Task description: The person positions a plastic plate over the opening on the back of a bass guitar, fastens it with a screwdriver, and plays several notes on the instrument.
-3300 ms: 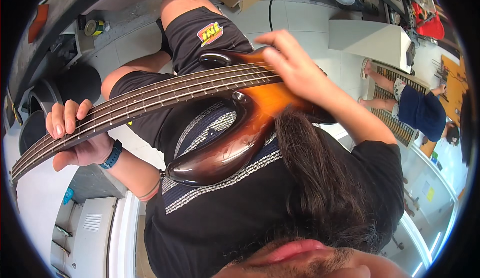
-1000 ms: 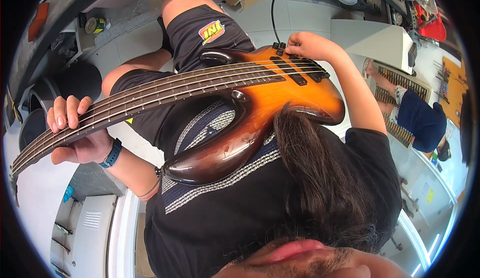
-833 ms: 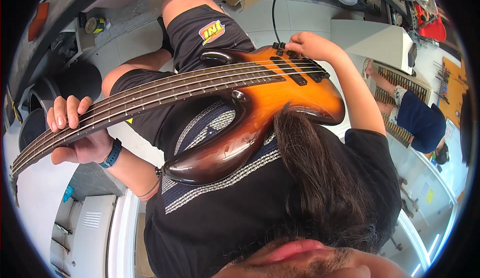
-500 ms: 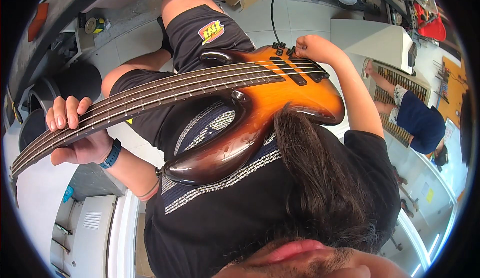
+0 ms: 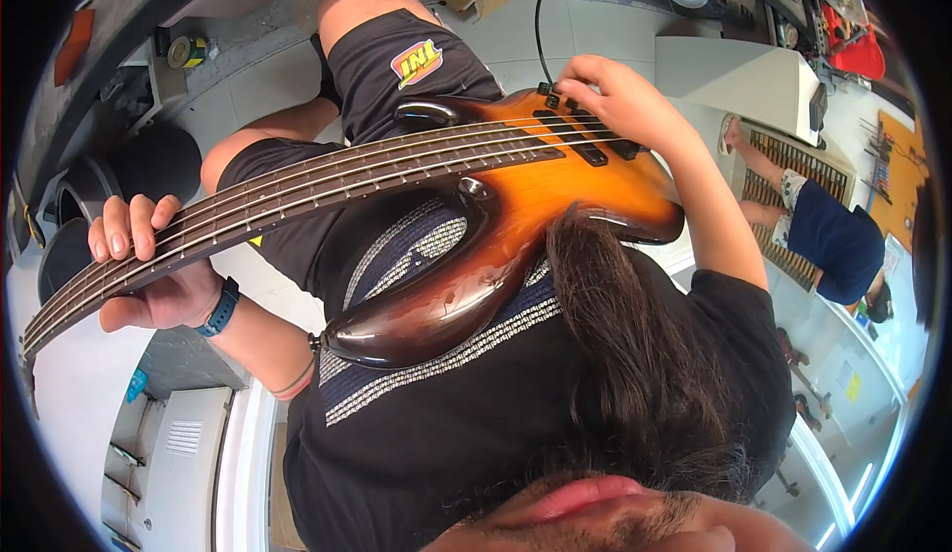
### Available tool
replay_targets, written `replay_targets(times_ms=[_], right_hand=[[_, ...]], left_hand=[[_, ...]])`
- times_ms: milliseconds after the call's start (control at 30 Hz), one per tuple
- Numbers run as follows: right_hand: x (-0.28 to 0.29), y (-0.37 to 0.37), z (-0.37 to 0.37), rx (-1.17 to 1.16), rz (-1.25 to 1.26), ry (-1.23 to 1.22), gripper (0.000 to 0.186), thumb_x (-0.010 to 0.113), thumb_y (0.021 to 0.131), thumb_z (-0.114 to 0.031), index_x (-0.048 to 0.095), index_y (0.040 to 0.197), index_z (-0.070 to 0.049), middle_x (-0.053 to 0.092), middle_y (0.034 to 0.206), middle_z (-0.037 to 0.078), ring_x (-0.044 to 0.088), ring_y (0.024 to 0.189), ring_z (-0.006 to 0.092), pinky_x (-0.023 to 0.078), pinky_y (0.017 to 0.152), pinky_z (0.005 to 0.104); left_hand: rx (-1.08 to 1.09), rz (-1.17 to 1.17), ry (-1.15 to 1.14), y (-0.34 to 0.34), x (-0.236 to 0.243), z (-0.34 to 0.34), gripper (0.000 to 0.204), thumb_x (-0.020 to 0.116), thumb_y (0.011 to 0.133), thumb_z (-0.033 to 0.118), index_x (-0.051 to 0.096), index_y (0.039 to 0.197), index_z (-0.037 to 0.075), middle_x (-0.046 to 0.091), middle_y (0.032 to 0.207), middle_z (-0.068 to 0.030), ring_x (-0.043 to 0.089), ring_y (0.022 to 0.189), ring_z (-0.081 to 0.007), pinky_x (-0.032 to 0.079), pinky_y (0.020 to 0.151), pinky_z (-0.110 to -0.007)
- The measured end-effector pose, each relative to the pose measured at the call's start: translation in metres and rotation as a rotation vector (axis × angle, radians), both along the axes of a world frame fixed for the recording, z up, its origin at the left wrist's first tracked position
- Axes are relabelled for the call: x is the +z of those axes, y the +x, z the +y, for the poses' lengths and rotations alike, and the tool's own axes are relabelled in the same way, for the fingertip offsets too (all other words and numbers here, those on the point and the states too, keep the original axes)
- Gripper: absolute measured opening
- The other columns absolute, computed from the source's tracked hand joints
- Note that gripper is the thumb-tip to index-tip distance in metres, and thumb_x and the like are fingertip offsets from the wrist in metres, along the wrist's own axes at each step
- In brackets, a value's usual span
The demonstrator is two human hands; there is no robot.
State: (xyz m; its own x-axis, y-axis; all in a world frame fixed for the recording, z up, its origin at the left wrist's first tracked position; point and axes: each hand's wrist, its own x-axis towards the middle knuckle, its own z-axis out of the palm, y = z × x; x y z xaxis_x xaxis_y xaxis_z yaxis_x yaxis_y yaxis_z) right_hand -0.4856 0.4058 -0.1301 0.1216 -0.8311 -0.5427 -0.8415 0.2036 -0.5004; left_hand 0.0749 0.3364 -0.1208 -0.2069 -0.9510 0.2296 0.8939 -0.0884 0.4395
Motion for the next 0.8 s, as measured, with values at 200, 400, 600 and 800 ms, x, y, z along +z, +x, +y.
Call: replay_targets(times_ms=[200, 400, 600, 800], right_hand=[[0.047, 0.072, 0.025, 0.163, -0.041, -0.353, 0.033, 0.057, 0.115, -0.029, 0.071, 0.117, 0.0, 0.071, 0.114, 0.019, 0.067, 0.115, 0.0395, 0.051, 0.106, 0.0426], [0.047, 0.072, 0.025, -0.304, -0.539, -0.153, 0.03, 0.057, 0.115, -0.027, 0.072, 0.121, -0.002, 0.071, 0.114, 0.018, 0.068, 0.113, 0.0374, 0.05, 0.11, 0.0424], [0.034, 0.07, 0.03, 0.103, 0.013, -0.387, 0.035, 0.065, 0.112, -0.03, 0.07, 0.133, -0.003, 0.072, 0.128, 0.019, 0.068, 0.125, 0.0347, 0.049, 0.114, 0.042], [-0.033, -0.035, -0.016, -0.248, -0.058, -0.213, 0.031, 0.068, 0.11, -0.024, 0.073, 0.132, -0.004, 0.079, 0.125, 0.016, 0.074, 0.119, 0.031, 0.057, 0.106, 0.0421]], left_hand=[[-0.013, -0.035, -0.044, -0.004, 0.003, -0.003, 0.063, 0.105, 0.079, 0.042, 0.062, 0.116, 0.014, 0.058, 0.111, -0.0005, 0.063, 0.101, -0.0171, 0.049, 0.109, -0.042], [0.015, -0.02, -0.001, 0.0, 0.0, -0.001, 0.063, 0.106, 0.078, 0.041, 0.061, 0.112, 0.013, 0.057, 0.107, 0.0012, 0.062, 0.1, -0.0159, 0.047, 0.11, -0.043], [-0.004, -0.025, -0.03, -0.004, 0.002, -0.002, 0.065, 0.105, 0.079, 0.043, 0.062, 0.117, 0.013, 0.058, 0.112, -0.0008, 0.062, 0.101, -0.0175, 0.048, 0.109, -0.042], [0.007, -0.014, -0.019, -0.001, 0.0, 0.0, 0.065, 0.105, 0.079, 0.041, 0.059, 0.115, 0.013, 0.057, 0.11, -0.0002, 0.062, 0.101, -0.0168, 0.047, 0.11, -0.043]])
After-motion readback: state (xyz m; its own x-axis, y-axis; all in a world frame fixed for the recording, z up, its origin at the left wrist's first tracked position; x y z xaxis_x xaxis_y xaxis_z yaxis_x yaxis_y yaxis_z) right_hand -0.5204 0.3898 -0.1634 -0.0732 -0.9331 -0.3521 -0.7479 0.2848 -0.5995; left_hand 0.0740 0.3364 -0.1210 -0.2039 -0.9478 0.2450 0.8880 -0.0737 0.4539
